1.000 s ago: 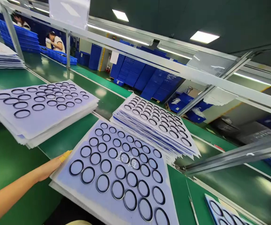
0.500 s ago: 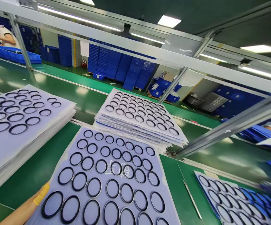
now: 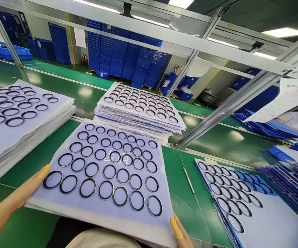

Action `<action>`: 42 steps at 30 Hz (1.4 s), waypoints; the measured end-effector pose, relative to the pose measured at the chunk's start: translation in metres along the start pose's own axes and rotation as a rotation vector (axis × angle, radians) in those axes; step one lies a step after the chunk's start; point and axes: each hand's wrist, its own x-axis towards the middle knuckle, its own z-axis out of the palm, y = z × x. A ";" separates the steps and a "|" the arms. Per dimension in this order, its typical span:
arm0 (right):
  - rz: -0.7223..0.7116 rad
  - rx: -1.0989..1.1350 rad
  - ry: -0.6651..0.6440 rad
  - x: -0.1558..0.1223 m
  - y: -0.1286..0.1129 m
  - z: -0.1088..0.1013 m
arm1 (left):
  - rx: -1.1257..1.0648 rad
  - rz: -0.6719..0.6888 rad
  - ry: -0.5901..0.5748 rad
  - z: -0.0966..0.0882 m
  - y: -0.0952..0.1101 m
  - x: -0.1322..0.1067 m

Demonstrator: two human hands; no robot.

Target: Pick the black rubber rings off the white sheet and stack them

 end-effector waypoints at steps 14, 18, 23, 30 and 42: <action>-0.839 -0.590 0.090 0.126 -0.139 -0.001 | 0.485 0.822 0.049 0.120 0.224 -0.009; -0.876 -0.713 0.042 0.163 -0.184 0.038 | 0.630 0.974 -0.141 0.215 0.269 0.005; -0.775 -0.735 0.000 0.184 -0.196 0.061 | 0.750 0.944 -0.214 0.305 0.287 0.017; -0.579 -0.307 -0.084 0.181 -0.190 0.050 | 0.637 0.770 -0.253 0.342 0.295 0.021; -0.150 0.892 -0.594 0.017 -0.131 0.037 | -0.072 0.532 -0.537 0.248 0.248 -0.087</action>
